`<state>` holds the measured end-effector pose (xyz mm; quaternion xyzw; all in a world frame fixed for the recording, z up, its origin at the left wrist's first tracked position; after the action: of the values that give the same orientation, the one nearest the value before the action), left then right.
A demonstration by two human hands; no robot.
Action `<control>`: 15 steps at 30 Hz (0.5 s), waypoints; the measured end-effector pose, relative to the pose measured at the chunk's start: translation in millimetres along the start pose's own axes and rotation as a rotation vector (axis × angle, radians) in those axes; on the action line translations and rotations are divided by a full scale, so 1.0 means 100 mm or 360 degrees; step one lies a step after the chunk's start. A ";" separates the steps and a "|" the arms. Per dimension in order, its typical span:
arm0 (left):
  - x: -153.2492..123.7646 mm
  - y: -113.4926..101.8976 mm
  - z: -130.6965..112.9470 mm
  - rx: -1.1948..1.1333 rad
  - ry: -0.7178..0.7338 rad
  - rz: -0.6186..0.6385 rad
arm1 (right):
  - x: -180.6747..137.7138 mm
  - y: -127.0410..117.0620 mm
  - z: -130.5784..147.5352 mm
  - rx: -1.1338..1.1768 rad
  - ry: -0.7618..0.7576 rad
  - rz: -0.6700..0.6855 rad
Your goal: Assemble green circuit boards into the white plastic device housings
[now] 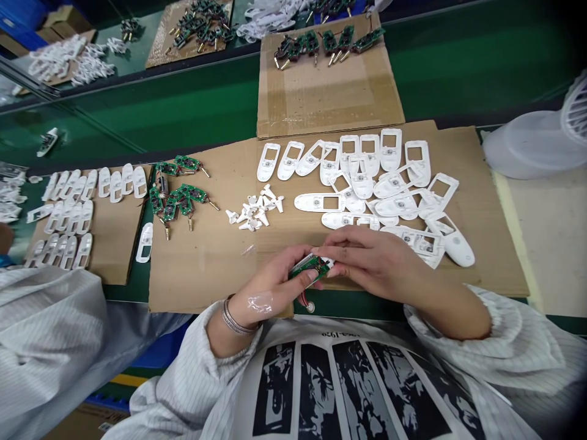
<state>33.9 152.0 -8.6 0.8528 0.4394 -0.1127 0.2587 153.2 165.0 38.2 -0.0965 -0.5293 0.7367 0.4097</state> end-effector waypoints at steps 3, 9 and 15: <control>-0.01 0.00 0.02 0.0100 -0.0008 0.0003 | 0.00 -0.01 0.01 -0.0008 0.0030 -0.0006; -0.02 0.01 -0.03 0.0274 0.0002 -0.0023 | 0.00 -0.01 0.05 -0.0012 0.0010 0.0037; -0.03 0.05 -0.12 0.0472 0.0124 -0.0026 | 0.00 -0.03 0.05 -0.0045 -0.0037 -0.0010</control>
<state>35.4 154.2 4.2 0.8818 0.4345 -0.1454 0.1117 152.1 161.9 42.6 -0.0921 -0.5446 0.7290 0.4045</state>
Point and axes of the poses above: each hand's wrist, its own x-axis towards the middle knuckle, its own y-axis out of the palm, z = x × y, the point moved 8 cm from there along x, towards the middle knuckle, and after that the axes turned 12 degrees about -x, right-handed, at the moved point
